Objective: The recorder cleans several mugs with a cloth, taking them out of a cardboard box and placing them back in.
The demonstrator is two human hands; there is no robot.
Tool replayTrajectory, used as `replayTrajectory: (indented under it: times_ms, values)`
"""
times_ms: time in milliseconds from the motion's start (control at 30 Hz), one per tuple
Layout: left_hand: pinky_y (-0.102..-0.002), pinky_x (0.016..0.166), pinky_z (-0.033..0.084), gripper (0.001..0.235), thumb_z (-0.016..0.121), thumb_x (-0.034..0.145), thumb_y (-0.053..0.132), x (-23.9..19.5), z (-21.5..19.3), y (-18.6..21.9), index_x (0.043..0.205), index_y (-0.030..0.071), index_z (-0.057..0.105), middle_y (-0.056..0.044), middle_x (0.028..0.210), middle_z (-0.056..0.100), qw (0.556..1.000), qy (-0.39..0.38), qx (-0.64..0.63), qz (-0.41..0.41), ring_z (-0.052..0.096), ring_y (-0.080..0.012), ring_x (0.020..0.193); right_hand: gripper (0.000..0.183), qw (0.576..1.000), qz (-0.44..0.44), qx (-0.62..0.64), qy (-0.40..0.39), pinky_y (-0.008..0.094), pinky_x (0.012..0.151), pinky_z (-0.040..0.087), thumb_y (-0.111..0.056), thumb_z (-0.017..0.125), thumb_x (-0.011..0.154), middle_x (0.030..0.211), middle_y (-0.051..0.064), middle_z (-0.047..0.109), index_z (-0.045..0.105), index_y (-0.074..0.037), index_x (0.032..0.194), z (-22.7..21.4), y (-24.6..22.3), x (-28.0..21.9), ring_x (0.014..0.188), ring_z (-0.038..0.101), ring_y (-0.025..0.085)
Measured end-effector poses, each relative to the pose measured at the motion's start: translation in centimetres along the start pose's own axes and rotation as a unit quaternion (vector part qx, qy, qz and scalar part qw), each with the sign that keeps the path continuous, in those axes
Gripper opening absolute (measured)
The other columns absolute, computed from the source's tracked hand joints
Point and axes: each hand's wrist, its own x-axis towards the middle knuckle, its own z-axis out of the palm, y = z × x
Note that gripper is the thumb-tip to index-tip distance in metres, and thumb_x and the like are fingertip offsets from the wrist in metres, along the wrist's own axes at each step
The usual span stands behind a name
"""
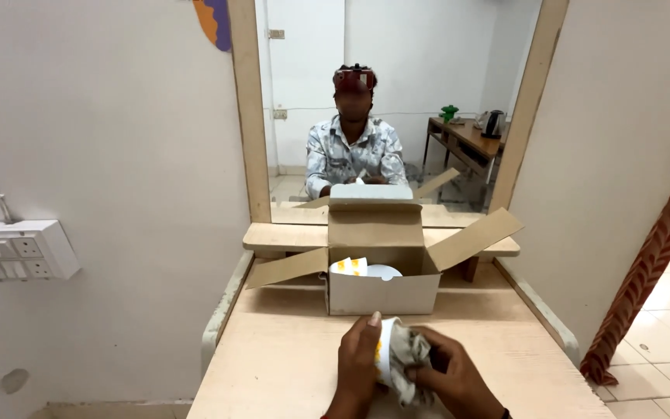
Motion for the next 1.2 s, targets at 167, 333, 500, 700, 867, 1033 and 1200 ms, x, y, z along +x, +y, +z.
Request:
replayTrajectory:
  times_ms: [167,333,500,700,867,1033,1200]
  values:
    - [-0.032,0.073,0.051,0.04,0.054,0.095,0.04,-0.4,0.1,0.7,0.107,0.006,0.071,-0.007,0.09,0.072,0.992,-0.003,-0.111,-0.057,0.065,-0.0158,0.079,0.054,0.988,-0.058,-0.076,0.12,0.034,0.083,0.063,0.001,0.078,0.071,0.111,0.011,0.074,0.066,0.0,0.123,2.9,-3.5,-0.6,0.097,0.074,0.018]
    - [-0.028,0.072,0.05,0.039,0.06,0.095,0.039,-0.5,0.0,-0.1,0.096,0.002,0.071,-0.004,0.081,0.069,0.998,-0.016,0.055,0.035,0.06,-0.0112,0.078,0.03,0.932,0.058,-0.338,0.117,0.032,0.071,0.061,-0.013,0.078,0.077,0.085,0.013,0.081,0.075,-0.001,0.104,2.9,-2.5,-0.6,0.074,0.073,0.016]
    - [-0.028,0.069,0.048,0.037,0.059,0.097,0.038,-1.1,0.0,0.4,0.096,0.002,0.068,-0.002,0.079,0.066,0.996,-0.044,0.052,0.05,0.057,-0.0098,0.075,0.029,0.989,0.036,-0.125,0.069,0.032,0.068,0.06,-0.014,0.075,0.078,0.085,0.008,0.08,0.075,0.003,0.102,0.4,1.3,0.1,0.074,0.073,0.014]
    - [-0.03,0.064,0.048,0.033,0.055,0.096,0.037,-1.5,0.3,2.0,0.1,0.007,0.068,-0.002,0.08,0.067,0.996,-0.034,-0.064,-0.052,0.06,-0.012,0.071,0.025,0.979,0.0,-0.122,0.164,0.031,0.057,0.048,-0.013,0.077,0.081,0.074,0.006,0.072,0.076,0.002,0.1,2.2,-1.5,-0.5,0.063,0.06,0.013]
    - [-0.026,0.068,0.047,0.037,0.056,0.1,0.038,-0.6,-0.1,0.1,0.101,0.005,0.072,-0.001,0.082,0.065,1.0,-0.021,-0.002,0.003,0.056,-0.0077,0.076,0.036,0.939,-0.025,-0.287,0.191,0.027,0.063,0.057,-0.016,0.082,0.073,0.074,0.002,0.079,0.076,-0.005,0.107,2.6,-1.4,-0.3,0.066,0.07,0.009]
    - [-0.028,0.067,0.05,0.037,0.058,0.099,0.037,-0.7,-0.2,-0.4,0.097,0.002,0.071,-0.004,0.08,0.069,0.997,-0.056,0.032,0.03,0.06,-0.0102,0.074,0.025,0.996,0.026,-0.067,0.056,0.031,0.067,0.059,-0.014,0.076,0.079,0.081,0.009,0.08,0.079,0.003,0.097,0.7,1.5,0.1,0.07,0.073,0.013]
    - [-0.028,0.065,0.05,0.039,0.053,0.098,0.041,-1.1,0.2,1.4,0.1,0.005,0.068,-0.003,0.081,0.068,0.999,-0.032,-0.017,-0.022,0.062,-0.0107,0.072,0.027,0.969,-0.064,-0.13,0.198,0.03,0.064,0.056,-0.018,0.079,0.079,0.08,0.007,0.079,0.076,0.0,0.098,2.3,-2.4,-0.6,0.07,0.07,0.012]
